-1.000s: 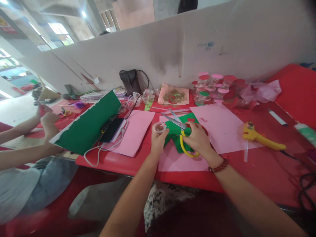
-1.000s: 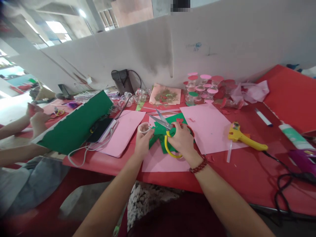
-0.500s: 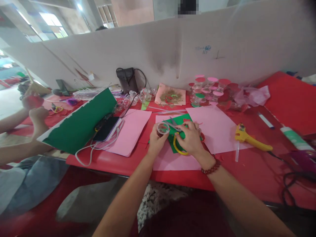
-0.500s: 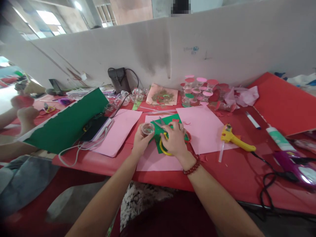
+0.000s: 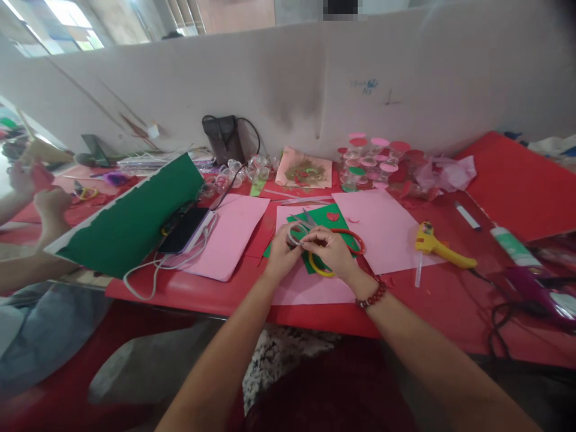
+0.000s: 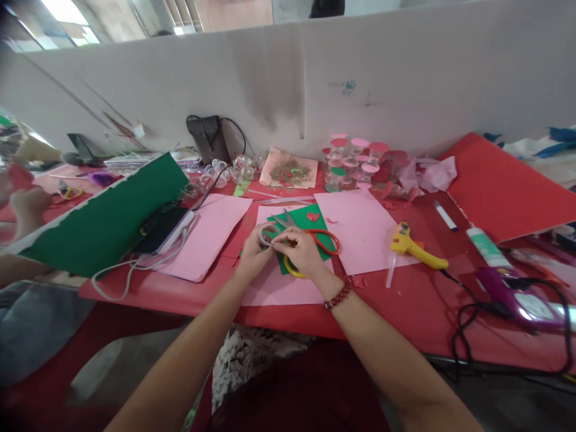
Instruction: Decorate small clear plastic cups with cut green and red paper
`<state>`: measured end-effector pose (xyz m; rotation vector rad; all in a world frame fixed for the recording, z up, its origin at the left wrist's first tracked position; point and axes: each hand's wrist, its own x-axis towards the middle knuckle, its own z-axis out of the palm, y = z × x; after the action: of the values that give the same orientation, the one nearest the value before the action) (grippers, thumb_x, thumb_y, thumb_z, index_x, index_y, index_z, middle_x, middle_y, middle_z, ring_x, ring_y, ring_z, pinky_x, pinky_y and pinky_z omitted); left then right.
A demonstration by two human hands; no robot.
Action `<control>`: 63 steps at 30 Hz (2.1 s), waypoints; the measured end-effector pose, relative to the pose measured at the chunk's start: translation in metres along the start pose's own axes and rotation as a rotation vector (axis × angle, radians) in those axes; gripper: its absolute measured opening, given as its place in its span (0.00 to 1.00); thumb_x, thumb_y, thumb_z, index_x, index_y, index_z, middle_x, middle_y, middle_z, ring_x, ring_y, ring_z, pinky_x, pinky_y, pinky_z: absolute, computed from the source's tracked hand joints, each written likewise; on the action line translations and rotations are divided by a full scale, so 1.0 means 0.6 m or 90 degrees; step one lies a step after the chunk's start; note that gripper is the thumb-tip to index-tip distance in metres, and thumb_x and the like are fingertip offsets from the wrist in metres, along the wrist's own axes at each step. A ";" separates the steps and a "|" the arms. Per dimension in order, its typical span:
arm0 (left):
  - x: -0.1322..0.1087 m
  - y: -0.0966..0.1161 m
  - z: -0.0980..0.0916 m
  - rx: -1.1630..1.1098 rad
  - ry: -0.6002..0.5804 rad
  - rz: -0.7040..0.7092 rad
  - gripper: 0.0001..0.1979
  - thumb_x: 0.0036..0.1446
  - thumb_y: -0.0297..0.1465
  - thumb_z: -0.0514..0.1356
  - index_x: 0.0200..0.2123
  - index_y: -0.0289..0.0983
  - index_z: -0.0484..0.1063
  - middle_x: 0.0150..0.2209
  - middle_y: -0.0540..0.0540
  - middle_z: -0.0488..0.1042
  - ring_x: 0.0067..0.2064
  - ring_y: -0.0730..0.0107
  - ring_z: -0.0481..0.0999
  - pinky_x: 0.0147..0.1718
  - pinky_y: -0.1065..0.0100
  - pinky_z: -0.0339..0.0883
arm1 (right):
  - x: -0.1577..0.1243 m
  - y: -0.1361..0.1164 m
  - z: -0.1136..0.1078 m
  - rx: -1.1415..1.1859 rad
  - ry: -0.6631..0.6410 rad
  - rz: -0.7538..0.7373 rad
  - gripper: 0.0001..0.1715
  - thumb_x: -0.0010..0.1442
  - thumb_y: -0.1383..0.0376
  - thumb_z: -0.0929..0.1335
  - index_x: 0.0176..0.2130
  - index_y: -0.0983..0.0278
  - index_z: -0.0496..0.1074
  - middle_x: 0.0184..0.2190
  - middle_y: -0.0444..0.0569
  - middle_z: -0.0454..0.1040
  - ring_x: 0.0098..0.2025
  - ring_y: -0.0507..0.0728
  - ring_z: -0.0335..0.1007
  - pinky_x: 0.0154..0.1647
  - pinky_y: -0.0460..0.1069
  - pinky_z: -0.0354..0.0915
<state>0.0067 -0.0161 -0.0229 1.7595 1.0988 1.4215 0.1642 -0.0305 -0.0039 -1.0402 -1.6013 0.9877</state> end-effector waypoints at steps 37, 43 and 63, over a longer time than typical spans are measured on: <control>0.004 0.006 0.006 -0.111 -0.056 -0.028 0.15 0.53 0.32 0.65 0.45 0.40 0.68 0.39 0.48 0.70 0.41 0.67 0.71 0.42 0.65 0.65 | 0.006 0.007 0.012 0.337 0.103 0.128 0.19 0.44 0.51 0.77 0.27 0.62 0.74 0.28 0.43 0.73 0.34 0.53 0.66 0.43 0.50 0.63; 0.004 0.013 0.006 -0.165 -0.072 -0.063 0.17 0.52 0.30 0.65 0.45 0.39 0.68 0.38 0.48 0.70 0.39 0.69 0.70 0.42 0.66 0.65 | 0.007 0.006 0.013 0.356 0.125 0.123 0.18 0.44 0.53 0.77 0.27 0.62 0.74 0.27 0.42 0.72 0.32 0.51 0.64 0.40 0.48 0.63; 0.003 0.010 0.000 -0.193 -0.047 -0.107 0.24 0.49 0.30 0.67 0.50 0.40 0.66 0.37 0.49 0.69 0.38 0.69 0.71 0.40 0.67 0.65 | 0.024 0.031 -0.072 -0.011 0.316 0.147 0.19 0.54 0.56 0.69 0.42 0.64 0.79 0.34 0.50 0.81 0.25 0.54 0.73 0.25 0.48 0.67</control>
<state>0.0082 -0.0175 -0.0168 1.4586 0.9138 1.3317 0.2065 -0.0059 -0.0076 -1.3799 -1.1011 0.7823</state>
